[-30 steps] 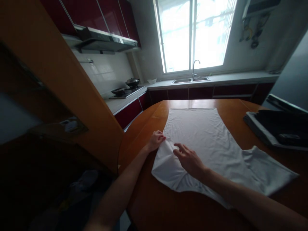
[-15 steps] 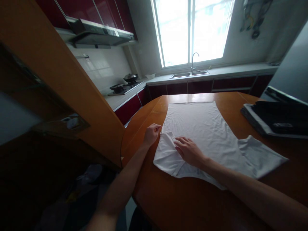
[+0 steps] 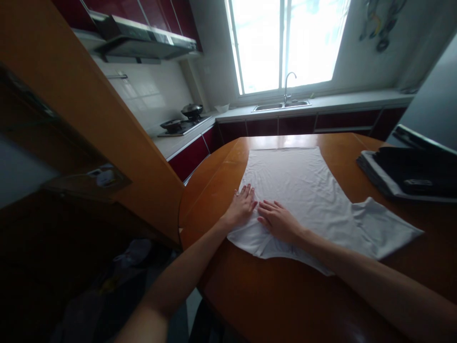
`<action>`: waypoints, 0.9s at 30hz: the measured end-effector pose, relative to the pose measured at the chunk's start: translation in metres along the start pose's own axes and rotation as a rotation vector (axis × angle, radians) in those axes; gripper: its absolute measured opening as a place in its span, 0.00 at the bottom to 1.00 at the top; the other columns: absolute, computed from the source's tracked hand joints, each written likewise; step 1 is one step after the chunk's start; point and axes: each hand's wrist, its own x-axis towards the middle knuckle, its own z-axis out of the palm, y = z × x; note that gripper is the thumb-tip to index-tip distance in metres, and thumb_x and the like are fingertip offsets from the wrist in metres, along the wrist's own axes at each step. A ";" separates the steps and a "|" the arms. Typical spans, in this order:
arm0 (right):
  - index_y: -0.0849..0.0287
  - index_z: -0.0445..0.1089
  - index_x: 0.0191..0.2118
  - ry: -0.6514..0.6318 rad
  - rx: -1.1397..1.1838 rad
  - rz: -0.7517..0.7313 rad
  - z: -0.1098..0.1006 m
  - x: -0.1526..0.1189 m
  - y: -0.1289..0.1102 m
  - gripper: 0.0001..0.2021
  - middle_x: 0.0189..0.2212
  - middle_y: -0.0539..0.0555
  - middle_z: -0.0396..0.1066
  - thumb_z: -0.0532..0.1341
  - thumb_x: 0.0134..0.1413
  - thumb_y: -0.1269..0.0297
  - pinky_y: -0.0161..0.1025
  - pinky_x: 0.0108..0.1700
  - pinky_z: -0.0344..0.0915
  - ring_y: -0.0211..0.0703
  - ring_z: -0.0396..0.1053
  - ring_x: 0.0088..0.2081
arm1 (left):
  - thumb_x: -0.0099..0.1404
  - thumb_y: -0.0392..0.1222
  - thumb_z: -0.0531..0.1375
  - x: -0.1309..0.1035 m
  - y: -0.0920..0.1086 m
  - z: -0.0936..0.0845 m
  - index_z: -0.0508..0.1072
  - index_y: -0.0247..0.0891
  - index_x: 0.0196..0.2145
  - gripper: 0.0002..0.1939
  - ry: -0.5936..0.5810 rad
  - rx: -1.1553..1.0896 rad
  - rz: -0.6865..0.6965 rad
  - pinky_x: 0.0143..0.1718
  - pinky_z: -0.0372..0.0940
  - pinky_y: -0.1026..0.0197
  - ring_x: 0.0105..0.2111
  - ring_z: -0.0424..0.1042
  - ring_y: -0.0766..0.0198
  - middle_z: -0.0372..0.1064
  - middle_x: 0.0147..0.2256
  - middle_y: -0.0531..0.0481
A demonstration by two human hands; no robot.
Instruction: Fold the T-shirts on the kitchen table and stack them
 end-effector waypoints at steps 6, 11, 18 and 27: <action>0.58 0.76 0.46 0.093 0.022 0.000 -0.005 0.003 -0.003 0.16 0.49 0.59 0.76 0.51 0.72 0.61 0.47 0.59 0.61 0.48 0.69 0.53 | 0.75 0.42 0.47 0.011 -0.012 -0.004 0.63 0.39 0.66 0.24 0.082 -0.108 -0.088 0.68 0.44 0.35 0.69 0.52 0.49 0.56 0.68 0.38; 0.57 0.76 0.40 0.098 -0.004 0.034 -0.004 0.003 -0.003 0.13 0.43 0.58 0.75 0.54 0.70 0.64 0.45 0.54 0.61 0.47 0.68 0.48 | 0.69 0.34 0.53 0.021 -0.054 -0.017 0.80 0.38 0.47 0.16 0.287 -0.255 -0.177 0.58 0.64 0.53 0.51 0.71 0.56 0.74 0.48 0.42; 0.57 0.76 0.37 0.076 -0.013 0.027 -0.001 0.002 -0.001 0.12 0.42 0.57 0.75 0.55 0.69 0.66 0.43 0.52 0.61 0.46 0.67 0.47 | 0.64 0.29 0.55 0.014 -0.081 -0.027 0.82 0.44 0.36 0.16 0.167 -0.267 -0.197 0.58 0.61 0.49 0.53 0.68 0.55 0.71 0.50 0.47; 0.57 0.76 0.37 0.074 -0.008 0.016 -0.001 0.001 0.000 0.13 0.43 0.57 0.75 0.55 0.69 0.67 0.43 0.52 0.61 0.46 0.68 0.47 | 0.63 0.30 0.56 0.014 -0.068 -0.026 0.80 0.43 0.32 0.14 0.193 -0.205 -0.292 0.56 0.61 0.46 0.52 0.67 0.51 0.71 0.50 0.47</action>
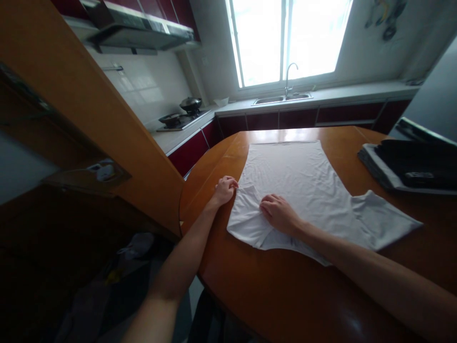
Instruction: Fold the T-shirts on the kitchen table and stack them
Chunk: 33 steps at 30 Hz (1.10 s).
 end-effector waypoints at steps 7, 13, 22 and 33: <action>0.57 0.76 0.38 -0.005 -0.008 0.004 0.001 0.000 0.000 0.12 0.43 0.57 0.74 0.55 0.69 0.67 0.43 0.52 0.61 0.46 0.67 0.47 | 0.63 0.29 0.56 -0.001 0.001 0.003 0.79 0.42 0.32 0.13 -0.032 0.094 -0.058 0.55 0.61 0.43 0.52 0.66 0.47 0.71 0.50 0.45; 0.57 0.75 0.37 0.004 -0.039 0.000 0.002 0.001 0.000 0.10 0.43 0.56 0.74 0.56 0.68 0.67 0.42 0.51 0.61 0.46 0.68 0.46 | 0.66 0.34 0.57 -0.005 0.012 0.002 0.79 0.43 0.36 0.10 0.019 0.100 -0.003 0.54 0.62 0.48 0.53 0.66 0.51 0.70 0.51 0.47; 0.57 0.74 0.39 -0.026 -0.083 0.010 0.000 0.000 0.001 0.04 0.41 0.56 0.72 0.61 0.65 0.67 0.40 0.47 0.61 0.46 0.67 0.44 | 0.68 0.45 0.62 0.003 0.034 0.020 0.80 0.44 0.38 0.07 -0.063 0.075 0.209 0.54 0.58 0.49 0.50 0.70 0.53 0.74 0.44 0.48; 0.59 0.72 0.41 -0.033 -0.309 -0.239 -0.010 0.003 0.004 0.05 0.44 0.58 0.72 0.59 0.65 0.71 0.44 0.47 0.56 0.49 0.64 0.46 | 0.68 0.44 0.62 0.008 0.032 0.027 0.78 0.41 0.35 0.06 0.005 -0.006 0.272 0.48 0.62 0.55 0.43 0.73 0.58 0.76 0.38 0.50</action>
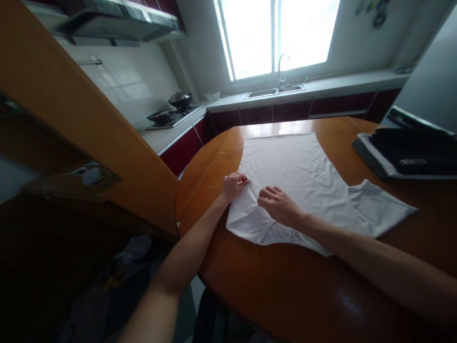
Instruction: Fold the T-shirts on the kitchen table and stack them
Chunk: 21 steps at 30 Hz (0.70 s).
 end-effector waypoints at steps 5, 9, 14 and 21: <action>0.58 0.73 0.36 -0.002 0.022 0.032 -0.001 -0.001 -0.003 0.07 0.41 0.58 0.73 0.60 0.66 0.65 0.45 0.47 0.57 0.49 0.65 0.45 | 0.68 0.43 0.63 -0.002 0.004 -0.006 0.78 0.42 0.43 0.07 0.049 0.063 -0.006 0.51 0.63 0.51 0.47 0.73 0.54 0.75 0.42 0.47; 0.58 0.74 0.40 0.090 0.088 0.061 -0.002 -0.001 -0.004 0.09 0.42 0.58 0.74 0.57 0.69 0.65 0.45 0.48 0.58 0.48 0.67 0.46 | 0.73 0.39 0.55 -0.011 0.018 -0.013 0.78 0.39 0.45 0.11 0.073 0.007 0.076 0.53 0.66 0.56 0.48 0.73 0.58 0.75 0.44 0.45; 0.58 0.75 0.38 0.055 0.214 -0.052 0.002 -0.001 -0.003 0.09 0.41 0.56 0.77 0.57 0.68 0.65 0.43 0.50 0.62 0.46 0.70 0.47 | 0.75 0.43 0.50 -0.032 0.033 0.000 0.69 0.35 0.61 0.21 -0.198 0.104 0.160 0.66 0.56 0.48 0.66 0.58 0.52 0.60 0.65 0.38; 0.58 0.75 0.36 0.057 0.242 -0.048 0.004 -0.002 -0.002 0.11 0.39 0.56 0.77 0.56 0.69 0.65 0.42 0.50 0.63 0.45 0.71 0.45 | 0.77 0.48 0.43 -0.031 0.028 0.004 0.53 0.35 0.71 0.29 -0.298 0.236 0.125 0.69 0.46 0.38 0.72 0.42 0.50 0.44 0.72 0.38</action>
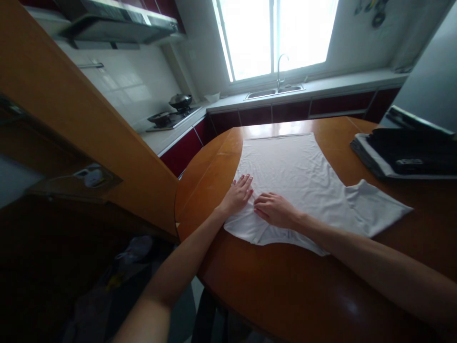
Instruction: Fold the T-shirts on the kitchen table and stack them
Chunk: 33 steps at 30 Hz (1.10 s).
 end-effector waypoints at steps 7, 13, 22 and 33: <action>0.58 0.74 0.34 -0.001 -0.015 -0.030 0.002 -0.002 0.002 0.11 0.40 0.57 0.75 0.57 0.68 0.64 0.42 0.49 0.62 0.46 0.69 0.45 | 0.77 0.51 0.46 -0.002 0.001 -0.003 0.57 0.38 0.70 0.29 -0.048 0.020 -0.006 0.68 0.43 0.36 0.72 0.43 0.47 0.45 0.72 0.38; 0.57 0.74 0.39 0.141 -0.016 0.007 -0.005 0.001 -0.001 0.12 0.38 0.56 0.76 0.54 0.70 0.64 0.42 0.47 0.60 0.45 0.69 0.42 | 0.76 0.50 0.47 -0.004 0.012 -0.010 0.57 0.41 0.70 0.28 -0.047 0.003 -0.023 0.68 0.44 0.36 0.72 0.43 0.47 0.45 0.72 0.39; 0.57 0.71 0.33 0.304 -0.006 0.128 -0.006 0.001 0.003 0.13 0.34 0.56 0.74 0.54 0.69 0.65 0.41 0.46 0.60 0.45 0.67 0.40 | 0.76 0.51 0.48 -0.007 0.026 -0.004 0.56 0.42 0.70 0.29 -0.070 -0.036 0.014 0.69 0.43 0.39 0.72 0.41 0.49 0.46 0.72 0.41; 0.57 0.68 0.29 0.306 0.014 0.189 -0.005 0.002 0.005 0.16 0.31 0.55 0.72 0.52 0.70 0.63 0.40 0.45 0.60 0.43 0.67 0.37 | 0.76 0.56 0.48 -0.008 0.015 -0.002 0.59 0.41 0.69 0.30 0.011 -0.018 -0.134 0.68 0.44 0.37 0.71 0.46 0.44 0.48 0.71 0.38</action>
